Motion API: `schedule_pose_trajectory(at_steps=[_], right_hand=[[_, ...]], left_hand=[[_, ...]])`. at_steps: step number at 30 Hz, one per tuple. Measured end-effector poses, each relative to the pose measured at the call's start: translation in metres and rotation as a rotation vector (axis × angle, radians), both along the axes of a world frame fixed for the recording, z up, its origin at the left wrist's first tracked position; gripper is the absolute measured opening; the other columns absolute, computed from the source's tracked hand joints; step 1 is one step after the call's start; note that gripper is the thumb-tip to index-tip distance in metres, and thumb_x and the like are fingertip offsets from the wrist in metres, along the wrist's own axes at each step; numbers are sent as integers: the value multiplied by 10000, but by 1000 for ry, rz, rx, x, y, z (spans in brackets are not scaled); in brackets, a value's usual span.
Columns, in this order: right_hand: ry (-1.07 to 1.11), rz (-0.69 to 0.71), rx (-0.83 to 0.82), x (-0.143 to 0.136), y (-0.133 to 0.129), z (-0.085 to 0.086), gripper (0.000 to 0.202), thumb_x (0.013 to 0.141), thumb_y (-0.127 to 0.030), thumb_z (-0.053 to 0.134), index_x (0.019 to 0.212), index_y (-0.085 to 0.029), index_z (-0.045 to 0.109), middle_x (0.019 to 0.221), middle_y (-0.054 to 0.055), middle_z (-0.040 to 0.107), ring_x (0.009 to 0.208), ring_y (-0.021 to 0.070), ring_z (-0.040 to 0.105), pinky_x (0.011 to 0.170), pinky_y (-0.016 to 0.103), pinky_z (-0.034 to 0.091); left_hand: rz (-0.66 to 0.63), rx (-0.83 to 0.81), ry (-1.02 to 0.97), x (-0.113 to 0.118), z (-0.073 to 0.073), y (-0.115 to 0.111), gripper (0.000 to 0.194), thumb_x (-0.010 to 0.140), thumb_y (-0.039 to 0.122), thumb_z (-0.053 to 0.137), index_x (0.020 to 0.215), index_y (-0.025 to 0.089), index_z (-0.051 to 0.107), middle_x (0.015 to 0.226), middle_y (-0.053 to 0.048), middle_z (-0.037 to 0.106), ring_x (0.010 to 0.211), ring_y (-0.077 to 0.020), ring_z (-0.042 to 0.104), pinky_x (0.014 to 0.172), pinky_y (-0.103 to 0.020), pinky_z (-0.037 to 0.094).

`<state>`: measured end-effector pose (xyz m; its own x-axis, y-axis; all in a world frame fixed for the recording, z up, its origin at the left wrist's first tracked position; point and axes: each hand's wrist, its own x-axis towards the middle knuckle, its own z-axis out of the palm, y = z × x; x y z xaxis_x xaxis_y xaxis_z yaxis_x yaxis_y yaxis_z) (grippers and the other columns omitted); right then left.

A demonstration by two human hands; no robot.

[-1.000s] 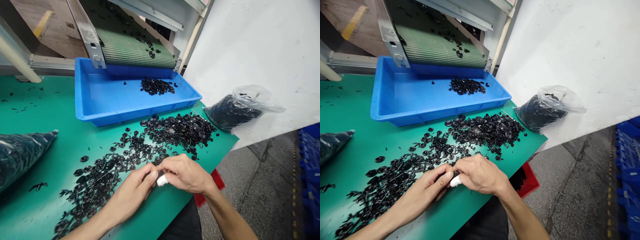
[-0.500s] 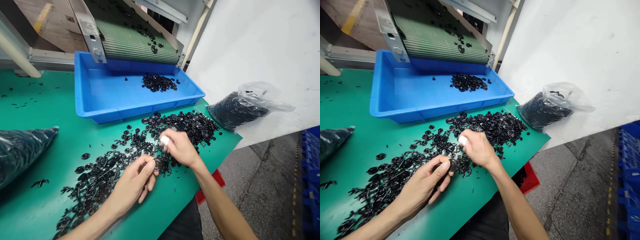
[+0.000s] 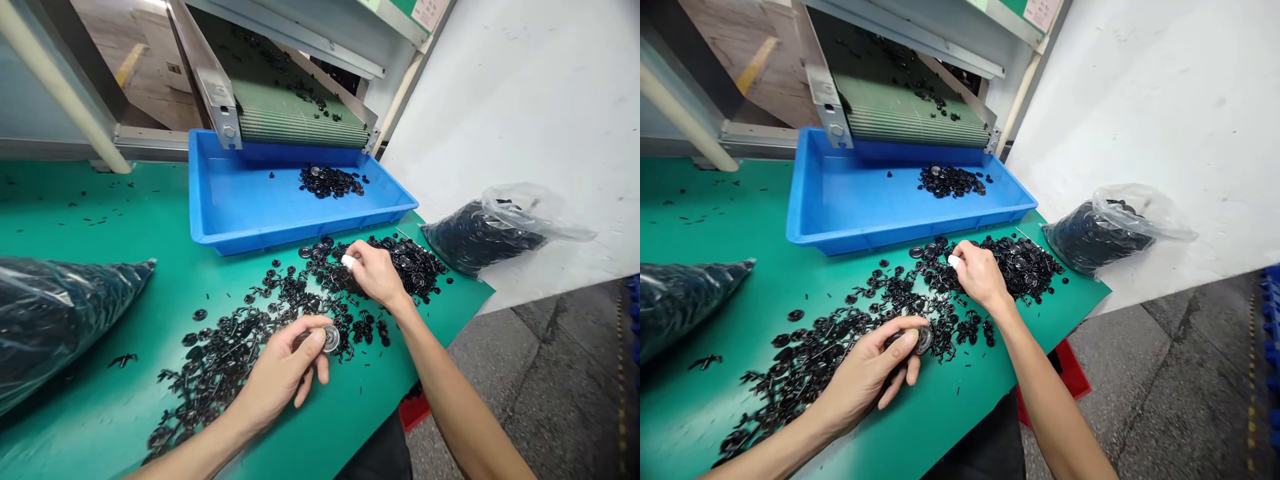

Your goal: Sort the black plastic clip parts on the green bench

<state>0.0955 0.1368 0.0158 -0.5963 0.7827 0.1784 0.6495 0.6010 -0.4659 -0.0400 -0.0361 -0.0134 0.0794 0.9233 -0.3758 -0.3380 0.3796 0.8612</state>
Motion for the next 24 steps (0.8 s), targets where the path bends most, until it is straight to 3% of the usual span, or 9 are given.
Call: schedule_pose_trajectory(at_steps=[2,5,8,12,18,24], right_hand=[[153,-1,-179,12,-11,0,373,847,-98,391,1151,-167,597,800,4,657,627,112,639,621,252,511],[374,-45,-491,26,-29,-1,307,868,-191,449,1098,-141,647,832,38,684,612,125,673,597,264,543],[451,-65,-663,35,-44,-1,301,865,-291,547,1094,-134,663,874,59,704,671,143,690,664,297,563],[551,-30,-856,38,-59,1,375,770,-298,703,1110,-144,666,786,27,704,720,144,678,723,296,549],[705,-118,-847,34,-70,-6,335,655,-209,783,978,-169,703,778,14,702,679,129,641,639,257,533],[721,-78,-787,37,-81,-17,294,647,-172,771,937,-190,730,795,13,680,714,134,624,620,247,515]], left_hand=[[-6,13,43,1,0,-1,474,880,509,545,1211,171,520,551,20,674,287,-50,377,309,-155,236],[-20,27,103,2,0,-2,458,893,508,526,1211,179,513,571,28,680,302,-49,388,325,-157,253],[-40,38,162,3,1,-4,450,908,505,501,1221,181,501,600,27,691,318,-49,400,344,-165,268],[-46,47,206,4,3,-4,443,916,498,483,1218,174,497,610,20,696,322,-56,404,356,-179,271],[-33,59,196,5,2,-3,386,907,487,498,1160,196,521,624,11,710,321,-64,408,358,-186,268],[-21,48,167,5,2,-3,306,889,459,525,1056,203,541,686,-27,753,301,-66,425,365,-194,291]])
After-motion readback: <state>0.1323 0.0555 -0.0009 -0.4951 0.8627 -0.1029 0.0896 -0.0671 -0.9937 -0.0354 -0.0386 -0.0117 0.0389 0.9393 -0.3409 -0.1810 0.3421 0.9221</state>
